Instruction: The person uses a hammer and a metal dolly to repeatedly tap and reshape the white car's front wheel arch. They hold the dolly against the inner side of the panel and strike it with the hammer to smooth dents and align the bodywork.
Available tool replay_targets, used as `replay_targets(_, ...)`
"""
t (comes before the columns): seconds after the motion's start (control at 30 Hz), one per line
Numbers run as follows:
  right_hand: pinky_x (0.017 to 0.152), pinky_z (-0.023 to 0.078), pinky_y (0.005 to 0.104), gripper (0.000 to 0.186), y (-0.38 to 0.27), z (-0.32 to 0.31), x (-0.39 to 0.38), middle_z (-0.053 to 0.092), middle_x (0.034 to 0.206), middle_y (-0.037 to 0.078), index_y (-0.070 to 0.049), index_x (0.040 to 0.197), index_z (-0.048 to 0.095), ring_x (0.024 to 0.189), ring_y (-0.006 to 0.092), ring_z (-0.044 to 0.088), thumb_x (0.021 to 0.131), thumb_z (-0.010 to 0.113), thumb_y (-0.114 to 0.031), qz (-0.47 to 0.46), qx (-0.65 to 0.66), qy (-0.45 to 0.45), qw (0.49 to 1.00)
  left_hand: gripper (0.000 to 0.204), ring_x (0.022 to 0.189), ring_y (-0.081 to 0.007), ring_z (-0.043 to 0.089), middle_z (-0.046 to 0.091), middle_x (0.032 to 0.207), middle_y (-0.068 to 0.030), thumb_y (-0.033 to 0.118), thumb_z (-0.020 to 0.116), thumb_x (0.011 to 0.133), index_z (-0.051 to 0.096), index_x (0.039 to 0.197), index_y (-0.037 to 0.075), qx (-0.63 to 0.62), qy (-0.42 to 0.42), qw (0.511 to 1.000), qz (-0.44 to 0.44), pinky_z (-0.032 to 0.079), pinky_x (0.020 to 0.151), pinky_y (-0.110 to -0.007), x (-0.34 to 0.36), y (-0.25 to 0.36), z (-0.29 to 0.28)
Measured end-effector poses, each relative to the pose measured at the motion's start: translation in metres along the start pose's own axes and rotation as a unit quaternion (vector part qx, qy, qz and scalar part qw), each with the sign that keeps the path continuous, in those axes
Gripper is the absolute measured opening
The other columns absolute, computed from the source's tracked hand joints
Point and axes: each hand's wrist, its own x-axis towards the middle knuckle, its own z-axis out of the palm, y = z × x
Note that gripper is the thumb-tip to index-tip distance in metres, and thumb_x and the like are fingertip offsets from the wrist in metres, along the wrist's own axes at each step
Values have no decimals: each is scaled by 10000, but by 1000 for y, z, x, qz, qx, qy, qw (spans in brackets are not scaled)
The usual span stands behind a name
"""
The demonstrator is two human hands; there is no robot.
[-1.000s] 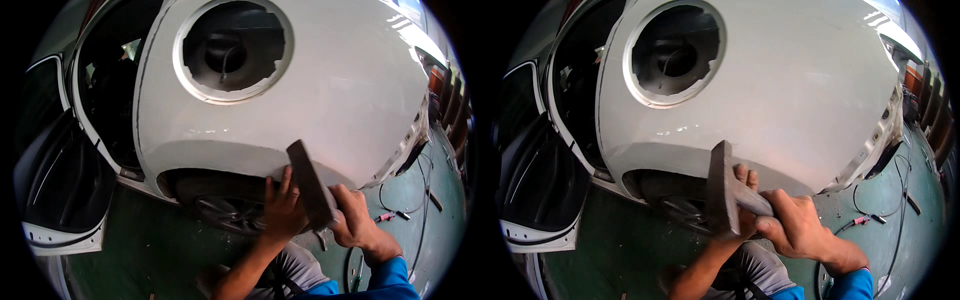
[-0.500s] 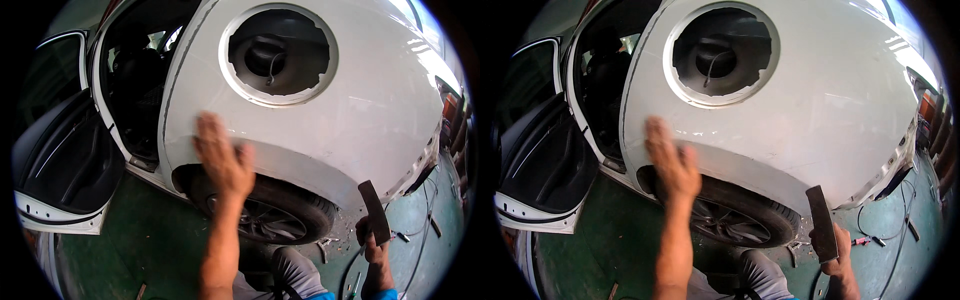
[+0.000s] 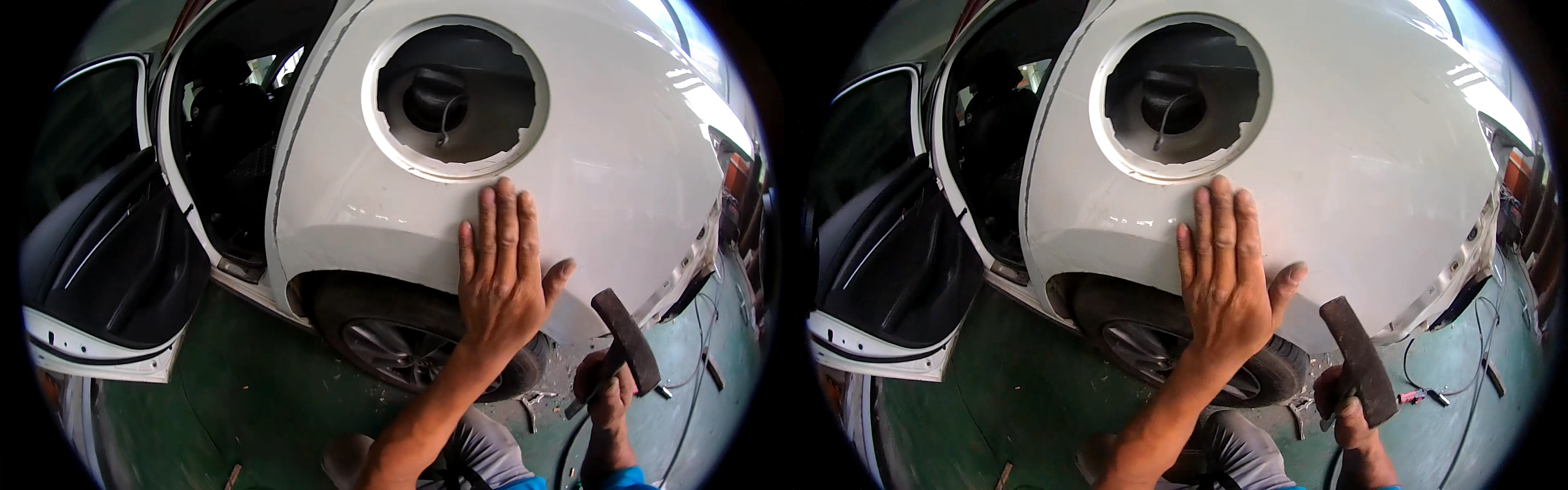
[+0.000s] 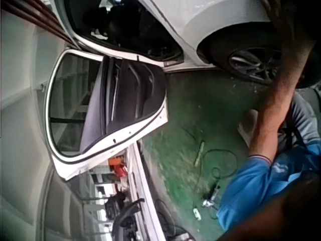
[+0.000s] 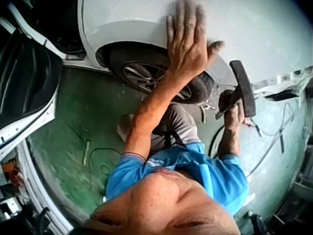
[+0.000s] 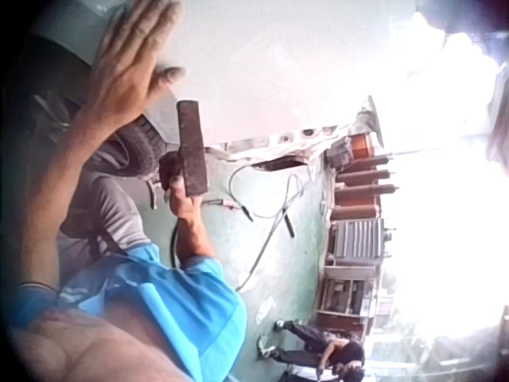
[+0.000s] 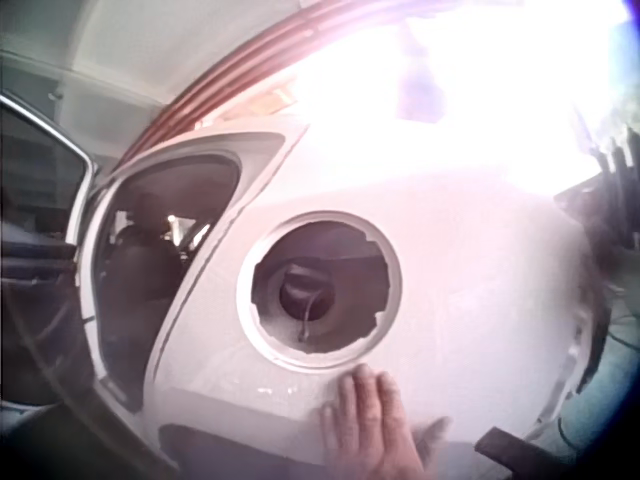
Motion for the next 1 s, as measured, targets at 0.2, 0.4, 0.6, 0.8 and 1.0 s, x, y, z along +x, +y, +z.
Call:
replay_targets(0.2, 451, 384, 255, 614, 18, -17, -26, 563, 640, 45, 8, 979, 594, 486, 112, 498, 896, 630, -599, 27, -118, 16, 992, 689, 1491, -391, 237, 294, 1581, -245, 481, 378, 1039, 308, 1534, 5, 58, 120, 989, -56, 167, 1193, -558, -9, -114, -28)
replay_targets(0.4, 429, 368, 255, 591, 25, -18, -39, 569, 705, 63, -5, 1104, 562, 507, 116, 498, 943, 591, -573, 55, -20, 60, 996, 685, 1467, -460, 232, 265, 1567, -300, 417, 411, 1045, 273, 1514, -63, 38, 169, 977, -127, 201, 1181, -555, -1, -145, -32)
replay_targets(0.6, 462, 401, 263, 602, 23, 7, -24, 586, 764, 79, 27, 1086, 559, 538, 130, 521, 957, 570, -561, 61, -14, 32, 998, 838, 1462, -535, 160, 144, 1589, -337, 475, 500, 995, 179, 1539, -76, -18, 78, 995, -66, 168, 1152, -640, -60, -34, 19)
replay_targets(0.8, 481, 386, 257, 645, 22, 24, -8, 570, 684, 46, 49, 1011, 617, 533, 113, 505, 909, 635, -587, 77, -80, -42, 993, 689, 1431, -488, 304, 333, 1544, -283, 456, 491, 1009, 390, 1480, -37, -13, 21, 999, 25, 178, 1149, -653, -125, -18, 41)
replay_targets(1.0, 525, 453, 294, 543, 34, 26, -4, 611, 686, 57, 30, 945, 638, 564, 163, 590, 886, 678, -508, 20, -133, -64, 989, 649, 1448, -452, 296, 335, 1563, -235, 419, 469, 1023, 364, 1505, -1, 31, 28, 999, -5, 170, 1163, -631, -98, -55, 13)
